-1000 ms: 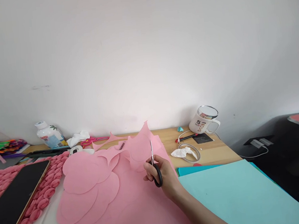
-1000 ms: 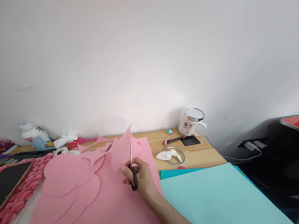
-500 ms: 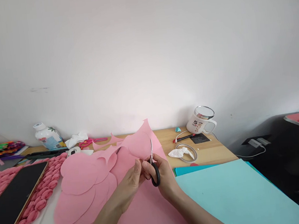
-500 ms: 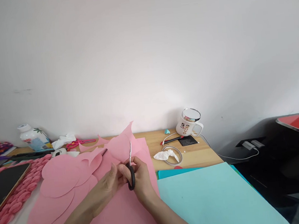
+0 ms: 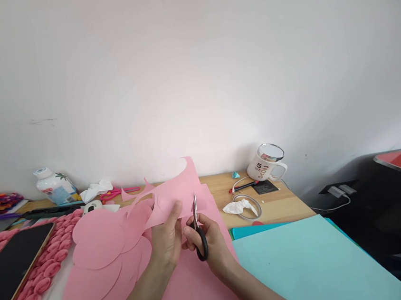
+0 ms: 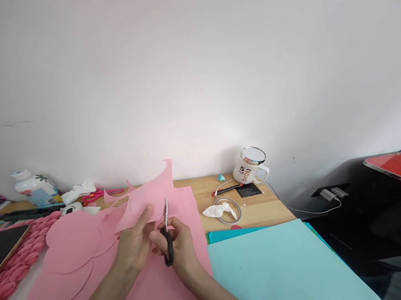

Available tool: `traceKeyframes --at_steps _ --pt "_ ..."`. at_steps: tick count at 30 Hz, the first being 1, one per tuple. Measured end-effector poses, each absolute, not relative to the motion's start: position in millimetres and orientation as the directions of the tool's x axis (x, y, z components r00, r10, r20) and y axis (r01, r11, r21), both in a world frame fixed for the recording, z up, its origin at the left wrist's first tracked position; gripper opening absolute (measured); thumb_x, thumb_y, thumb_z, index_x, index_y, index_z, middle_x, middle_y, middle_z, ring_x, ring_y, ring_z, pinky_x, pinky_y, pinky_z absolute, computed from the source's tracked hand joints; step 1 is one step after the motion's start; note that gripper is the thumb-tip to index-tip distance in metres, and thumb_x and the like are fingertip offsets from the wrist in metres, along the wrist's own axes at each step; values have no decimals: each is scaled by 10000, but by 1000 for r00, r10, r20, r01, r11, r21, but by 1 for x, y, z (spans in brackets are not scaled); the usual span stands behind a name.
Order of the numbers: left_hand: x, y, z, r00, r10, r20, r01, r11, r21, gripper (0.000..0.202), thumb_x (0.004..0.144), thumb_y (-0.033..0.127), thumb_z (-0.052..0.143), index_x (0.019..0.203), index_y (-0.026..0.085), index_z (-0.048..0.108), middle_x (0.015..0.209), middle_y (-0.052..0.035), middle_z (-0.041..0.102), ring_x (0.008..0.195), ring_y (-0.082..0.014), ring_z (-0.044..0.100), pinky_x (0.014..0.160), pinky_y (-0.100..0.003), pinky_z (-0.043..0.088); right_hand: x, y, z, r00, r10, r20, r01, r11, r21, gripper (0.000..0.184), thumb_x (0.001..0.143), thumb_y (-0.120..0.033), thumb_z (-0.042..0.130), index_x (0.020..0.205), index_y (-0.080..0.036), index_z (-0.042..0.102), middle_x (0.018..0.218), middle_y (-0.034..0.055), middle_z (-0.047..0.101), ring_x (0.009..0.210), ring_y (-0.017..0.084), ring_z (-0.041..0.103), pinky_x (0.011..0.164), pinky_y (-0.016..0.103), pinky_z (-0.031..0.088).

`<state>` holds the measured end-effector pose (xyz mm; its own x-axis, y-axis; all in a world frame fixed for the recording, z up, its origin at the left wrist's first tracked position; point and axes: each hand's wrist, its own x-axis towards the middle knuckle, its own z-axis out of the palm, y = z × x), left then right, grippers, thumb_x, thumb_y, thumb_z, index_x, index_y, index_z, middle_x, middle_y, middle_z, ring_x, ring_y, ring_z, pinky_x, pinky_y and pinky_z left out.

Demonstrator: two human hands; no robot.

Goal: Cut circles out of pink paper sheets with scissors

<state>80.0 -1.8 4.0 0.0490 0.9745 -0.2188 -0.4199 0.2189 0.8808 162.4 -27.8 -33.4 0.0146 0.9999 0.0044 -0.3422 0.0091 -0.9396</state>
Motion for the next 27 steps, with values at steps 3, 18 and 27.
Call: traceKeyframes --at_steps 3,18,27 --pt "80 -2 -5 -80 981 -176 -396 131 909 326 592 371 766 641 184 504 386 115 401 271 -83 388 262 -217 338 164 -28 -33 8 1000 -16 -320 -13 -947 332 642 -394 748 749 -180 517 523 -58 486 501 112 473 502 234 398" --pt "62 -6 -28 -211 887 411 235 -361 902 185 751 365 633 783 188 673 770 -49 698 912 -261 646 892 -413 498 170 -28 -23 -120 990 76 -332 32 -943 361 611 -451 761 788 -192 584 631 -43 464 579 121 388 518 224 328" --pt "60 -5 -29 -220 876 429 250 -375 893 169 759 345 629 812 191 673 843 -60 697 988 -265 620 995 -443 423 173 -26 -22 -143 988 50 -263 11 -965 367 598 -476 757 674 -182 550 603 -43 435 551 114 364 508 226 329"
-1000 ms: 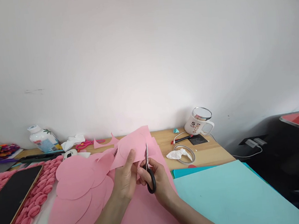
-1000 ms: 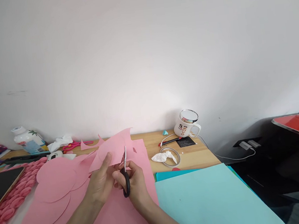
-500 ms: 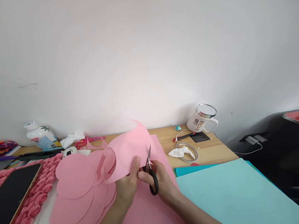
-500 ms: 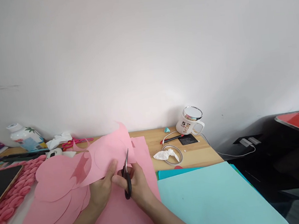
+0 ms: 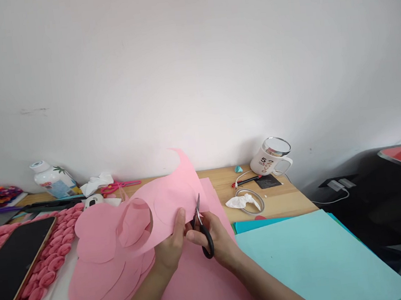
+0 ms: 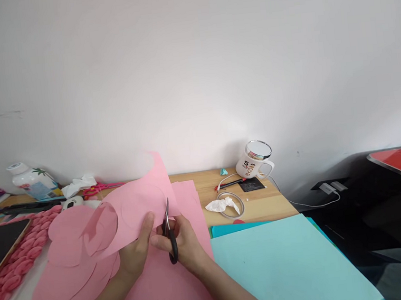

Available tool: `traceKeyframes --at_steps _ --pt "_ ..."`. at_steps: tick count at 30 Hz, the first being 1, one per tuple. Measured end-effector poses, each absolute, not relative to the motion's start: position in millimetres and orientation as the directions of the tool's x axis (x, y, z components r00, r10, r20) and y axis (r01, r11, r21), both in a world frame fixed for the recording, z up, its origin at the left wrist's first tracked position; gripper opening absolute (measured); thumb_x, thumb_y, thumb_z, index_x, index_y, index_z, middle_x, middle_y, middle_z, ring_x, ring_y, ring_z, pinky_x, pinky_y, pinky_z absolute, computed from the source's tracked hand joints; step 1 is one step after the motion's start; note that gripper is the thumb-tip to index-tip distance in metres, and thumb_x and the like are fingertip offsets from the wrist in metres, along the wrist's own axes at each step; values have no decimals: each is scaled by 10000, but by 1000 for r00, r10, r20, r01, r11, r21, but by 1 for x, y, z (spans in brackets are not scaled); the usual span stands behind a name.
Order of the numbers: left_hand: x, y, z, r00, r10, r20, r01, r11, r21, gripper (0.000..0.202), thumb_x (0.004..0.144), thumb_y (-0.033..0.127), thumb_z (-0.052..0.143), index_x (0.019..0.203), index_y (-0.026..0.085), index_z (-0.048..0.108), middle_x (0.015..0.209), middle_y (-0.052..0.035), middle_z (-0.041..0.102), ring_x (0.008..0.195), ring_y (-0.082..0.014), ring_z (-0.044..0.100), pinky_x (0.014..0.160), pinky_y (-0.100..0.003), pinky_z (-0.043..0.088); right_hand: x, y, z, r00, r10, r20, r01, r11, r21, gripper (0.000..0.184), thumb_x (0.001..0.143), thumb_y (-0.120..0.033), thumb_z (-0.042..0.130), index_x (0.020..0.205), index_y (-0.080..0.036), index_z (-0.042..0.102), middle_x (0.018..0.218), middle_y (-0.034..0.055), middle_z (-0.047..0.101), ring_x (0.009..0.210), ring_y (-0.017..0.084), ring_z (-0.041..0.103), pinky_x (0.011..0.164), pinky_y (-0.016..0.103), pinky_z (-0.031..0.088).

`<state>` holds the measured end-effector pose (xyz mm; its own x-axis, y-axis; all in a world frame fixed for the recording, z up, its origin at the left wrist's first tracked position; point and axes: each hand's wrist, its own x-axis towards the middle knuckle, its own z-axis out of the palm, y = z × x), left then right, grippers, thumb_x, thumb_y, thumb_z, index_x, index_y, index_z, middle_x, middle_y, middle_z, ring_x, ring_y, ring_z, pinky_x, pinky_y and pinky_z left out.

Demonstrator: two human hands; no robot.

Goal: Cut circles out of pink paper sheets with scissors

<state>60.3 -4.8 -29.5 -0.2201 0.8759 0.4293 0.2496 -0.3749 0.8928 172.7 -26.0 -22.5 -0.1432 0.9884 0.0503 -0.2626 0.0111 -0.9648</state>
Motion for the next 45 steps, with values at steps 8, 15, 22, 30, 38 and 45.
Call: traceKeyframes --at_steps 8,15,22,30,38,45 --pt "63 -5 -28 -208 925 318 178 -284 942 253 749 374 639 910 181 666 918 -72 698 1044 -269 597 974 -427 455 174 -23 -30 -128 992 -1 -342 -45 -939 338 610 -343 798 754 -182 539 617 -58 437 568 98 348 510 198 318" --pt "59 -5 -30 -170 934 314 200 -280 939 275 760 388 626 923 173 679 914 -87 714 963 -273 644 922 -422 500 173 -24 -24 -159 987 -6 -370 -66 -927 359 615 -375 790 787 -171 552 639 -38 468 595 111 380 521 211 324" --pt "59 -6 -27 -191 913 359 287 -298 910 339 753 381 622 1012 165 659 1012 -110 699 1025 -284 624 909 -416 514 176 -22 -24 -177 984 12 -357 -53 -933 336 594 -355 803 708 -166 549 591 -67 326 550 89 232 489 202 287" --pt "59 -5 -28 -183 893 410 339 -334 879 317 740 366 632 988 172 669 943 -89 715 960 -279 654 874 -409 539 176 -24 -23 -171 985 -11 -351 -71 -934 348 597 -343 799 646 -173 499 598 -63 341 547 85 235 493 203 287" --pt "58 -6 -26 -172 926 337 308 -275 911 283 746 383 624 914 161 678 940 -99 700 987 -277 635 920 -423 506 175 -24 -25 -120 993 -14 -358 -57 -932 337 602 -336 798 707 -174 521 614 -57 386 571 95 316 507 199 320" --pt "58 -5 -27 -180 906 383 317 -316 894 250 740 371 629 869 162 673 918 -92 691 979 -274 627 940 -441 479 175 -23 -33 -126 992 2 -328 -40 -944 327 646 -346 767 820 -165 558 601 -53 432 559 100 362 492 214 295"
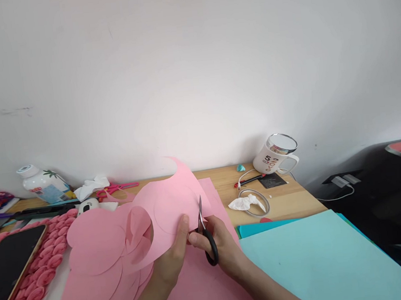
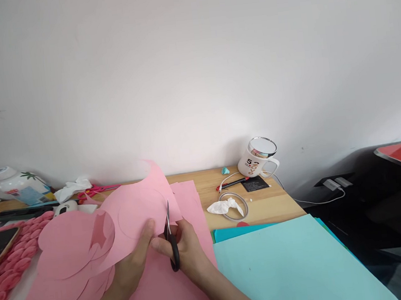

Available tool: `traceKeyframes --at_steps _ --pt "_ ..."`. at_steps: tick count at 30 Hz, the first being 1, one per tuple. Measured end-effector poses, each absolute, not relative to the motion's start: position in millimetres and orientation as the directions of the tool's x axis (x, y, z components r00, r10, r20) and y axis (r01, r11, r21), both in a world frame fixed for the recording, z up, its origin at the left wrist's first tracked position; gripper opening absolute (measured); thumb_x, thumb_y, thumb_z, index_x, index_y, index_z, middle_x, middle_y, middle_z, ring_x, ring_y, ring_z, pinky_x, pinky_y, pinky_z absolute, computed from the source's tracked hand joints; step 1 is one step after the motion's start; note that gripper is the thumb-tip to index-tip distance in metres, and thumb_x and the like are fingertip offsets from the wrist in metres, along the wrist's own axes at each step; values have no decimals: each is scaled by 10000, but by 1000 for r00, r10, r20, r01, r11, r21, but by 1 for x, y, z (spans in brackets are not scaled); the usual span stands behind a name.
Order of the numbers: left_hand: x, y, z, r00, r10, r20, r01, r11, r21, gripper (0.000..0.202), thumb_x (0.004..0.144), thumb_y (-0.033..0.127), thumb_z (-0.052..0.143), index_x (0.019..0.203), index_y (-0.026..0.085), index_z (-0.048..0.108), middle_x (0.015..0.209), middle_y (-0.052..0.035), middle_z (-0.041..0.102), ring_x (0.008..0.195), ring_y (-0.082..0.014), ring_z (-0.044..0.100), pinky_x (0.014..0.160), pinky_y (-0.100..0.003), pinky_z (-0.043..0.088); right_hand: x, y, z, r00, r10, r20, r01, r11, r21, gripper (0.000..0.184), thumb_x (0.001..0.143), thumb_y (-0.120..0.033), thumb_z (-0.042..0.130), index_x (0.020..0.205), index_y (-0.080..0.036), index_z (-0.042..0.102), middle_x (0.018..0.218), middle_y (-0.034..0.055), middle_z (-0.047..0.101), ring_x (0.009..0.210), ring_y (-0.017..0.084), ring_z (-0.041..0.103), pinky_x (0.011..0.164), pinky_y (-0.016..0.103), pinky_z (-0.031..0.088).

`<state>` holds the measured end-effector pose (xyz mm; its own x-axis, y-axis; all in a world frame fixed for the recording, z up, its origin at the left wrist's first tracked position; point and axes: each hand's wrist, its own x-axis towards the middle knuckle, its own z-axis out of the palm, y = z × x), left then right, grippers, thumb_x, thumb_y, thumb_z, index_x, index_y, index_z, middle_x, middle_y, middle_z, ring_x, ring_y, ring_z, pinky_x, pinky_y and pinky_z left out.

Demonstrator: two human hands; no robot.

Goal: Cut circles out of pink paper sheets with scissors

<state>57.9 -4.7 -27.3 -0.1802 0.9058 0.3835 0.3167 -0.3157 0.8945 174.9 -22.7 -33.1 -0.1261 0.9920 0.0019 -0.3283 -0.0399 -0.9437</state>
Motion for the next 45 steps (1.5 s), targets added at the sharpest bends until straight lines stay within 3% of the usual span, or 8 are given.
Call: traceKeyframes --at_steps 4,7,9,16,21,31,37,45 --pt "58 -5 -23 -137 920 366 283 -318 905 183 757 363 612 749 188 666 743 -39 695 779 -222 665 827 -383 544 175 -22 -34 -103 994 -22 -289 -51 -956 379 624 -386 771 851 -161 568 579 -54 434 543 103 361 495 223 301" --pt "59 -4 -19 -56 937 345 257 -321 912 302 784 386 567 533 220 591 469 11 591 525 -176 613 684 -341 574 174 -22 -32 -92 995 -31 -273 -55 -960 391 613 -412 768 840 -161 571 558 -58 418 530 105 359 504 230 319" --pt "59 -4 -17 -22 942 334 255 -318 913 374 795 403 547 463 232 545 399 20 537 461 -163 577 638 -326 573 174 -23 -30 -92 995 -40 -265 -63 -962 401 606 -426 766 832 -160 568 548 -57 425 534 112 382 515 236 341" --pt "55 0 -30 -138 906 401 295 -349 890 234 735 414 623 628 206 631 565 -5 642 651 -210 650 770 -372 558 173 -25 -21 -89 992 -93 -227 -111 -968 398 604 -427 758 799 -151 547 534 -40 495 531 128 460 515 243 384" --pt "54 1 -35 -231 910 344 284 -275 919 301 675 450 675 798 176 658 760 -58 698 876 -262 652 891 -411 511 171 -25 -29 -126 991 -53 -267 -86 -960 396 615 -424 757 796 -169 515 550 -45 491 522 128 481 511 247 387" --pt "60 -3 -24 -167 956 240 171 -212 962 415 689 413 684 1010 153 650 965 -103 696 968 -266 643 892 -392 527 171 -26 -32 -140 990 10 -323 -36 -946 447 619 -427 775 787 -215 419 591 -66 419 550 111 371 502 234 315" --pt "58 -3 -26 -142 963 229 166 -204 965 430 700 425 678 1034 156 646 974 -104 699 961 -270 648 894 -405 524 171 -25 -31 -156 986 49 -353 -9 -935 412 665 -397 752 889 -211 460 664 -48 447 605 118 369 517 229 289" --pt "57 -2 -25 -140 964 227 170 -203 964 435 686 427 683 1024 156 647 912 -95 712 949 -277 652 889 -415 525 170 -25 -31 -149 988 44 -312 -5 -950 443 654 -413 749 950 -191 504 607 -69 397 550 103 322 504 230 281"
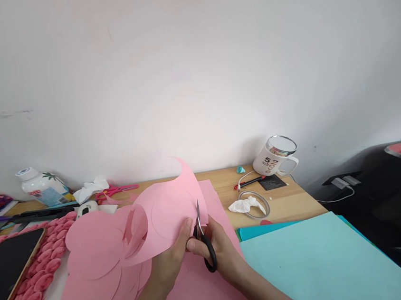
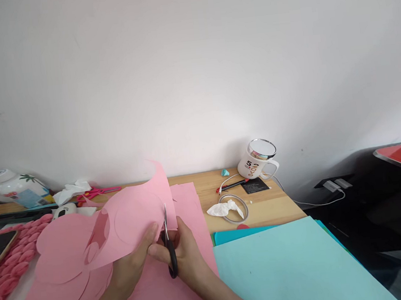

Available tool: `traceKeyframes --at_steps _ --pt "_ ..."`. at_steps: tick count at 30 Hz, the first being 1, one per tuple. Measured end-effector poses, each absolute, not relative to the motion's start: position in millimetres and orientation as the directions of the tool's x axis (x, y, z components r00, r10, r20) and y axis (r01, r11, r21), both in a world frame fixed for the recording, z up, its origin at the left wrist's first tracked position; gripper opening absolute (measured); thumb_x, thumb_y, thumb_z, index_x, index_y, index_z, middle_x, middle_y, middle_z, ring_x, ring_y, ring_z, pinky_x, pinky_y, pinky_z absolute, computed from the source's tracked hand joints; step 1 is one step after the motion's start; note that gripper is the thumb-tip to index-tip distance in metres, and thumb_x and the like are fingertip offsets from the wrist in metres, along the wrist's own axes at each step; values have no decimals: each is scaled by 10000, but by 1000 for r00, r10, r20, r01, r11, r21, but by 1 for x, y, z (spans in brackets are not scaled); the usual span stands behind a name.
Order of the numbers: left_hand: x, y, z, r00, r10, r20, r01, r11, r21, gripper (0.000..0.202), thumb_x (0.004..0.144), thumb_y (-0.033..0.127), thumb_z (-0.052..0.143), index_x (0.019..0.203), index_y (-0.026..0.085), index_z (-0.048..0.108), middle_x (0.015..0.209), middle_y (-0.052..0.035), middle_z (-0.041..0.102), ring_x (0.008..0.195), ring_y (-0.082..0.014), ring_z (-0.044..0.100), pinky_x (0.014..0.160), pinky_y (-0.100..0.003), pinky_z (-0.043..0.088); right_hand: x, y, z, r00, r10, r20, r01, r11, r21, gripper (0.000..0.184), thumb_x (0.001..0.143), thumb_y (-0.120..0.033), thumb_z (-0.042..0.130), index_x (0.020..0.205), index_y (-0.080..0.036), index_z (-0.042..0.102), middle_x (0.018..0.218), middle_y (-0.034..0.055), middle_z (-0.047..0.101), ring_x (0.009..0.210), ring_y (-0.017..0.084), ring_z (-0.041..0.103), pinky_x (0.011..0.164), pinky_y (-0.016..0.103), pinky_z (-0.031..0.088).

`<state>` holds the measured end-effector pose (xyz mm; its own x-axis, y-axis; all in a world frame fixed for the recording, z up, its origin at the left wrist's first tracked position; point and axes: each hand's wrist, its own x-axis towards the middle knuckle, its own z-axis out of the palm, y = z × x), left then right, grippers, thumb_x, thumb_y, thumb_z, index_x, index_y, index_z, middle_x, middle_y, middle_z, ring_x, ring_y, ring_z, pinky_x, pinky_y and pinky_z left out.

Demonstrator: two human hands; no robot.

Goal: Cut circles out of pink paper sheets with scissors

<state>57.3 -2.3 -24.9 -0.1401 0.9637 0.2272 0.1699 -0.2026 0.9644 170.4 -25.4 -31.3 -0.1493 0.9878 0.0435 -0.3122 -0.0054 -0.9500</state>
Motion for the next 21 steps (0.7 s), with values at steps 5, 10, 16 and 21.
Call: traceKeyframes --at_steps 5,10,16,21 --pt "57 -2 -20 -105 965 241 184 -219 958 271 698 420 663 811 174 677 736 -56 702 827 -252 673 833 -396 556 170 -24 -32 -125 992 13 -261 -20 -965 430 652 -463 727 902 -188 510 595 -59 435 546 116 401 513 240 332" --pt "58 -2 -15 -78 961 266 209 -245 947 286 702 473 643 581 214 629 476 -14 591 609 -228 652 614 -349 594 171 -24 -29 -116 993 -25 -243 -53 -969 504 604 -509 741 901 -180 502 593 -40 512 528 137 493 512 258 391" --pt "60 -4 -15 4 980 200 134 -199 971 342 743 449 609 506 205 574 444 0 574 446 -167 585 460 -289 559 169 -25 -31 -106 994 -12 -292 -43 -955 463 613 -469 758 837 -191 463 546 -70 449 483 112 433 512 256 383" --pt "60 -3 -23 -115 975 190 124 -176 977 294 662 433 693 800 175 676 831 -66 715 868 -253 666 802 -368 569 172 -23 -32 -114 993 14 -325 -24 -946 499 598 -469 775 864 -203 446 573 -77 385 519 96 319 476 221 252"
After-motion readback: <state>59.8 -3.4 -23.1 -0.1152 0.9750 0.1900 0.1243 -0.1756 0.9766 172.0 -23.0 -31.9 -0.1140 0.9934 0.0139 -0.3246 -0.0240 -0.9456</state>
